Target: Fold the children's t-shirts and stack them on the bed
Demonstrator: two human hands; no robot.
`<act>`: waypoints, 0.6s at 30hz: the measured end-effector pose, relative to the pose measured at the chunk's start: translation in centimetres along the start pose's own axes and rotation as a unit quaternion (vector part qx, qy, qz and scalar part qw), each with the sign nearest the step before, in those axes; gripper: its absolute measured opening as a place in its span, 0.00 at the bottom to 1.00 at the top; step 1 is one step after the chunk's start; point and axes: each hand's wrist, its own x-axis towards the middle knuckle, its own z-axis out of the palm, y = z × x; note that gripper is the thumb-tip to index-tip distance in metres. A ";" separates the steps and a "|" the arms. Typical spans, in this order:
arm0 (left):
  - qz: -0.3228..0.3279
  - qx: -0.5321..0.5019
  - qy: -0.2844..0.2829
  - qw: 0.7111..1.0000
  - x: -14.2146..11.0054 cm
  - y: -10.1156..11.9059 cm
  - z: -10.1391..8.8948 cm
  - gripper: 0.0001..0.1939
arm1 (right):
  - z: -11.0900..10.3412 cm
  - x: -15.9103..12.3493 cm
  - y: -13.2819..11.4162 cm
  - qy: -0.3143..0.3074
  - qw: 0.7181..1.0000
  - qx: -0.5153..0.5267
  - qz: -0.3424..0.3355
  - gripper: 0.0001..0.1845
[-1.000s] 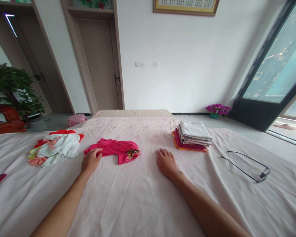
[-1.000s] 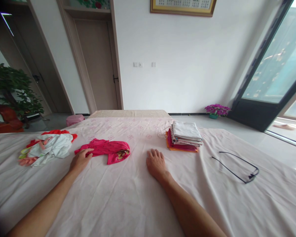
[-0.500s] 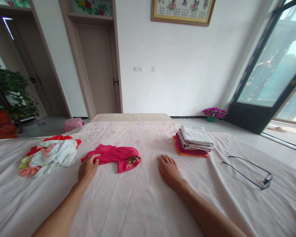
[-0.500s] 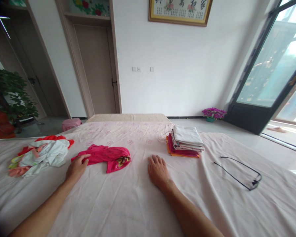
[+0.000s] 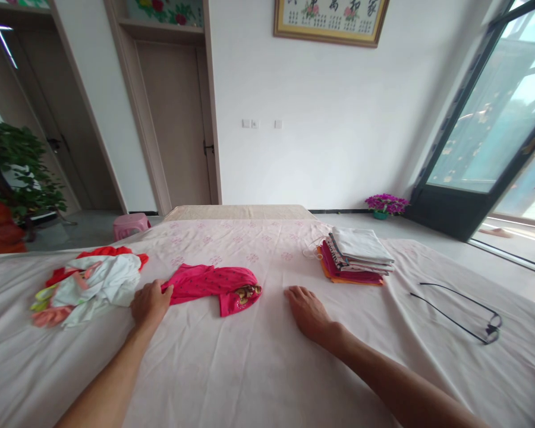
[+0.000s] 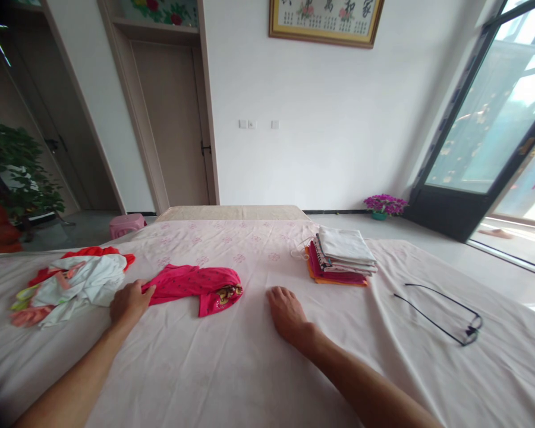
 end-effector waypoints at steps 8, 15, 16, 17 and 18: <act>-0.005 -0.147 0.052 0.988 -0.4 -0.2 -0.6 0.21 | -2.2 4.4 -5.5 0.031 0.997 0.075 -0.001 0.21; 0.000 -0.249 0.138 0.959 -1.0 -0.1 -1.4 0.21 | 0.8 9.3 -6.7 0.054 0.962 0.252 0.086 0.08; 0.001 -0.275 0.153 0.949 -1.1 0.0 -1.6 0.20 | 0.7 9.7 -6.4 0.067 0.936 0.328 0.109 0.08; 0.002 -0.306 0.169 0.937 -1.2 0.3 -1.9 0.20 | 0.5 10.0 -6.0 0.082 0.899 0.411 0.130 0.09; 0.002 -0.336 0.186 0.923 -1.3 0.7 -2.2 0.20 | 0.0 10.2 -5.7 0.100 0.854 0.490 0.142 0.09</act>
